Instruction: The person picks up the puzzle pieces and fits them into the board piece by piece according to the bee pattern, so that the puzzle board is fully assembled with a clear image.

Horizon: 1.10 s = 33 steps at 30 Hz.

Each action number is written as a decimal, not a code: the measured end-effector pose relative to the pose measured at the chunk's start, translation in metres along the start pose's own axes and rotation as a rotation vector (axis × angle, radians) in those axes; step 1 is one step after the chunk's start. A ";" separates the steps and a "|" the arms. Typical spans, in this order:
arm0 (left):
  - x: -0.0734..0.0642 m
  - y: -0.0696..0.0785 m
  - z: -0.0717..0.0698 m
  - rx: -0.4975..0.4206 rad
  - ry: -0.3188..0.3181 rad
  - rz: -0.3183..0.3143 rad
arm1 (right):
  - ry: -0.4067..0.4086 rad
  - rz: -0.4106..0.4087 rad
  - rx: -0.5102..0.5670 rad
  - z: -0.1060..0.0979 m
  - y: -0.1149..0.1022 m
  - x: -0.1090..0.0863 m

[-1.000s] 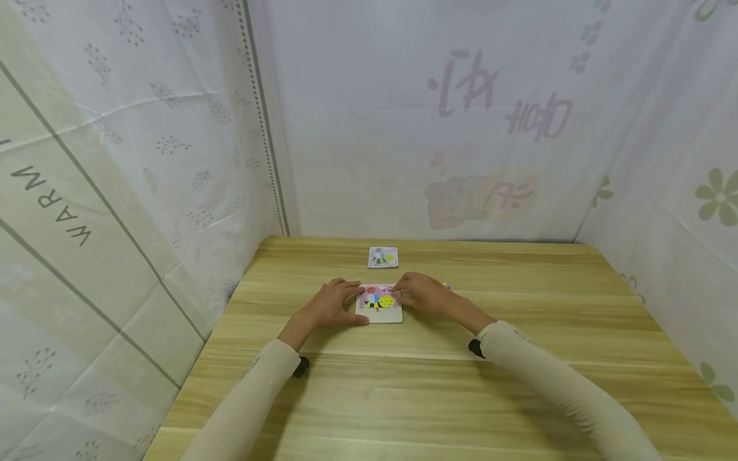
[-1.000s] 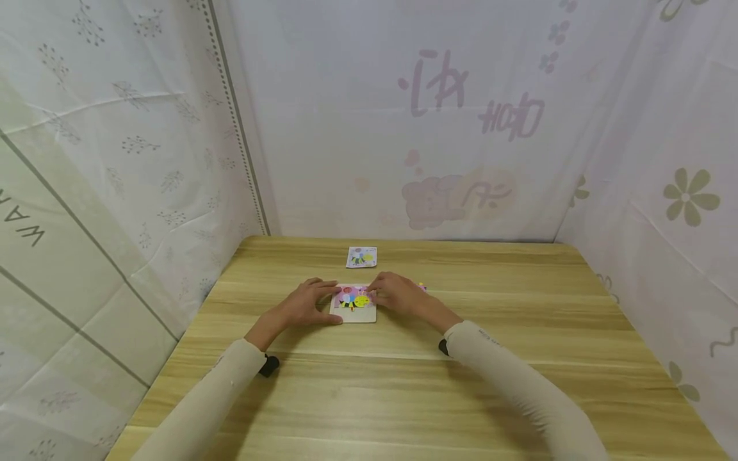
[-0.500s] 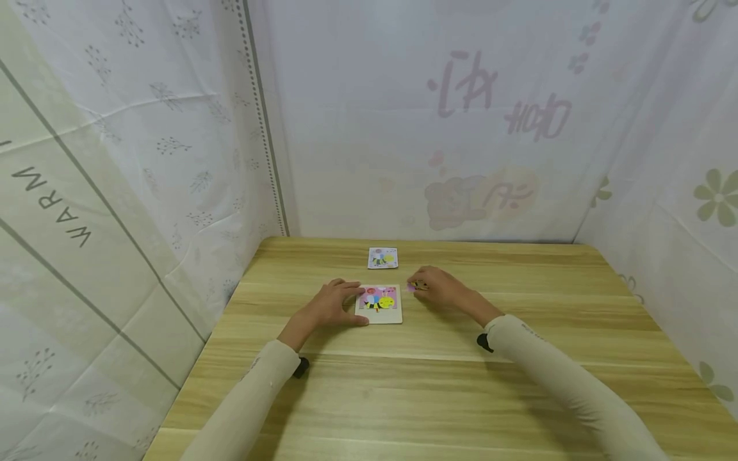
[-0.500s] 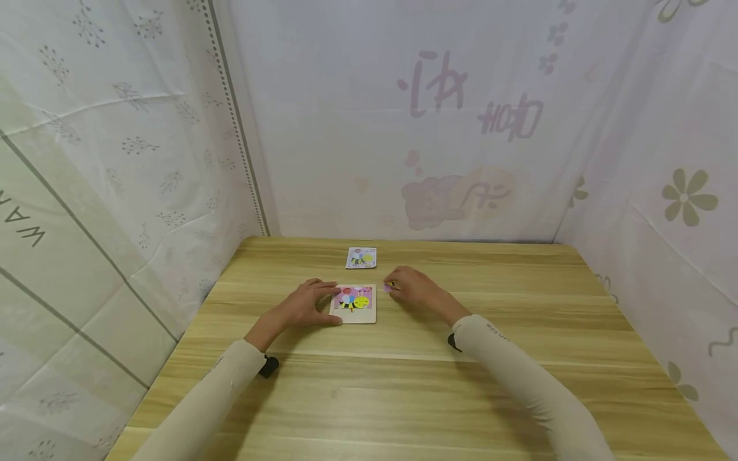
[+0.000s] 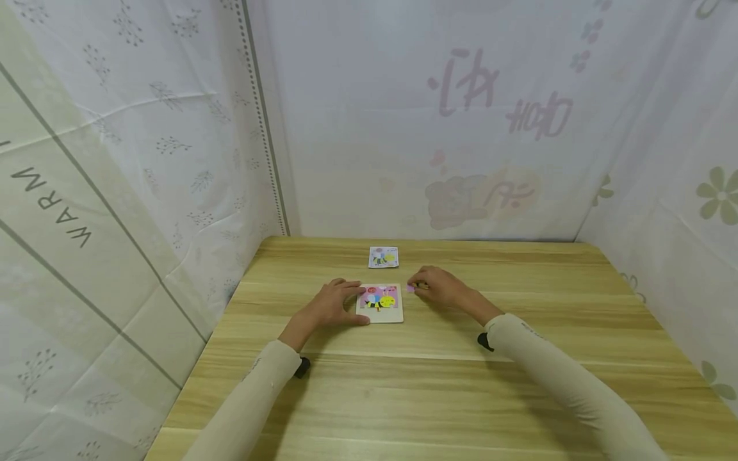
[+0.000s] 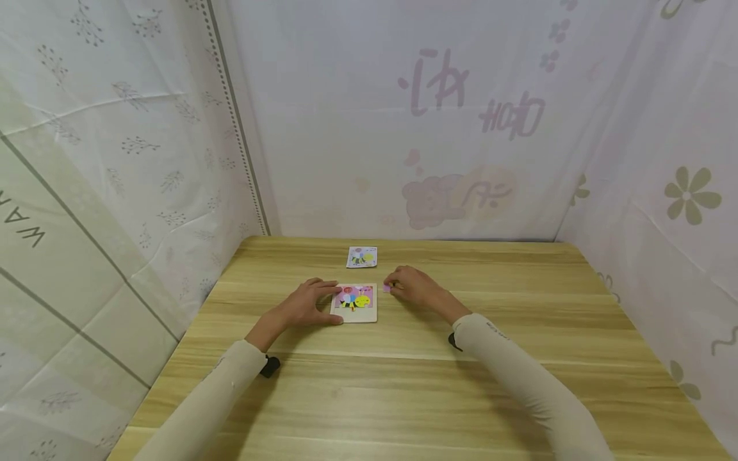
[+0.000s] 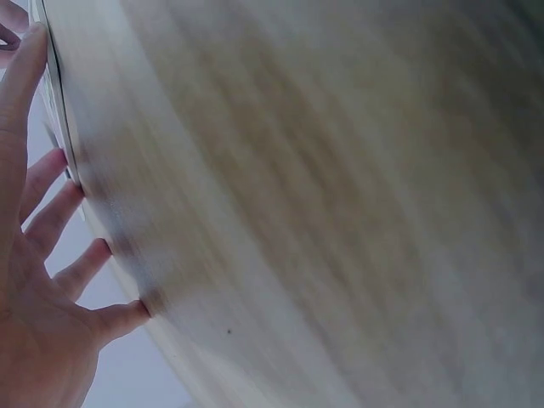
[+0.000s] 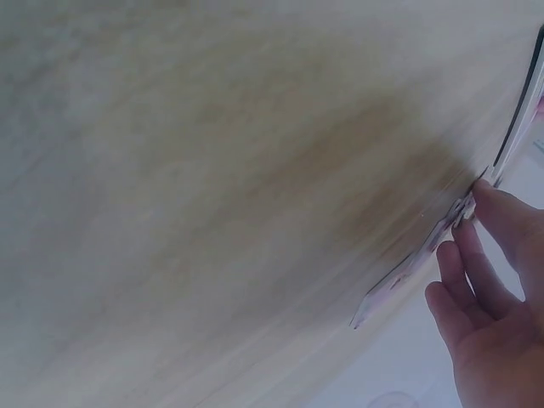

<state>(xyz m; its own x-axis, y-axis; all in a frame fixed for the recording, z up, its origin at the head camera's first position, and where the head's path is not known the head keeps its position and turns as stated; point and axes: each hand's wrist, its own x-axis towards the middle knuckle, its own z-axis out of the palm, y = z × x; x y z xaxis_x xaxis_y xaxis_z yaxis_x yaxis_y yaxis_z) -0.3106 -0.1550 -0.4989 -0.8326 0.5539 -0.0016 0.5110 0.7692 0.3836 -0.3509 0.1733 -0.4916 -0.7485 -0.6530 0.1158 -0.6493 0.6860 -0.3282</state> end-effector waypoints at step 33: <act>0.001 0.001 -0.004 0.012 -0.034 0.001 | -0.002 -0.076 0.035 0.009 -0.042 0.013</act>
<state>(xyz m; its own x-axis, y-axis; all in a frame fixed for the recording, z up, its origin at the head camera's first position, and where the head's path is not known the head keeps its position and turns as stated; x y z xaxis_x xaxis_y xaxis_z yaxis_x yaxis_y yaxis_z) -0.3120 -0.1550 -0.4951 -0.8247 0.5647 -0.0324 0.5144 0.7725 0.3724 -0.3318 0.1330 -0.4846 -0.6971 -0.7033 0.1398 -0.6990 0.6230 -0.3511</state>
